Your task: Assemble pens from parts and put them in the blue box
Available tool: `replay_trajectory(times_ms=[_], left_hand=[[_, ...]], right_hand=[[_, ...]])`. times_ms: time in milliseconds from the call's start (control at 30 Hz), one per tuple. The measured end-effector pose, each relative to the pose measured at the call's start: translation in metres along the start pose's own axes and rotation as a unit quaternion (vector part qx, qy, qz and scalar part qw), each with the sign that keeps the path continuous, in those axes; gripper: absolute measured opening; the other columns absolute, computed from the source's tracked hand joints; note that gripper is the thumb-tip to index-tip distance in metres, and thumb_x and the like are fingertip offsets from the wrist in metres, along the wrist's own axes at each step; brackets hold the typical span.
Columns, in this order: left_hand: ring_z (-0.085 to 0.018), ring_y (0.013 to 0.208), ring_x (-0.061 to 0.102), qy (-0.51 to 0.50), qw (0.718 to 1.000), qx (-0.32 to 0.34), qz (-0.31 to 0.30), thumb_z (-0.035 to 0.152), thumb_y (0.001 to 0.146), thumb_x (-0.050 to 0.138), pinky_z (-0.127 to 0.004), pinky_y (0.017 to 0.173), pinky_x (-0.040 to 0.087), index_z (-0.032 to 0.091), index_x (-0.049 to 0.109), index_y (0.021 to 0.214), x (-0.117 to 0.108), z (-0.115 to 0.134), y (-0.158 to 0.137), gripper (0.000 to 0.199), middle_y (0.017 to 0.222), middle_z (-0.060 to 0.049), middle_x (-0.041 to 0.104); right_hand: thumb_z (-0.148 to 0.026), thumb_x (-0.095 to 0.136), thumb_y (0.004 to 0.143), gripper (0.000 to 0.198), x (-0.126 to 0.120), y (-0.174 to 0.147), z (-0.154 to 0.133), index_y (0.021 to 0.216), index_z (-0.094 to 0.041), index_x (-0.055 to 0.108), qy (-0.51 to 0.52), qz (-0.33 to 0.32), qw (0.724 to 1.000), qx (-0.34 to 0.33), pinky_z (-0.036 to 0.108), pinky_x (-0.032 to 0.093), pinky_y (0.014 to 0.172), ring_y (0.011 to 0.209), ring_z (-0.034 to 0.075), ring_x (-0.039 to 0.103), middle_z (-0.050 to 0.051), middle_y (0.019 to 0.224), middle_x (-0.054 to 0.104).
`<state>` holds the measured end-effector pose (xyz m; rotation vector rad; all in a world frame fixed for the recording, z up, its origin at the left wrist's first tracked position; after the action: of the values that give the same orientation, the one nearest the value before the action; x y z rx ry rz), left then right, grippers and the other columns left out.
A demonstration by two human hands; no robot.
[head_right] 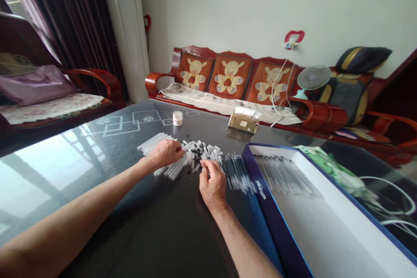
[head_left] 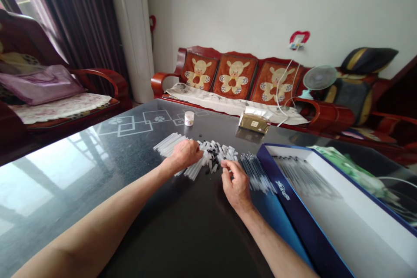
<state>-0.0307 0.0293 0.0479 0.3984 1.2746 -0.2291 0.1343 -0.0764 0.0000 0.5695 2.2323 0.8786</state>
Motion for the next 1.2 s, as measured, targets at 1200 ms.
replay_trajectory(times_ms=[1200], left_hand=[[-0.017, 0.089, 0.061, -0.128, 0.951, 0.263, 0.101, 0.026, 0.092, 0.044, -0.026, 0.083, 0.048, 0.016, 0.066, 0.099, 0.022, 0.017, -0.008, 0.025, 0.102, -0.009, 0.062]], right_hand=[[-0.027, 0.058, 0.079, 0.025, -0.049, 0.028, 0.040, 0.057, -0.024, 0.070, -0.407, -0.160, 0.885, 0.157, 0.026, 0.039, 0.052, 0.058, 0.017, 0.062, 0.006, 0.063, 0.065]])
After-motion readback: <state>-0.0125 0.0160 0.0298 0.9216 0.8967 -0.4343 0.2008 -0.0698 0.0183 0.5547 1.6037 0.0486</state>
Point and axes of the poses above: each hand's wrist, its own y-axis towards the middle knuckle, its own x-axis out of the palm, z = x × y, the point moved 2 cm from there along y, towards the middle knuckle
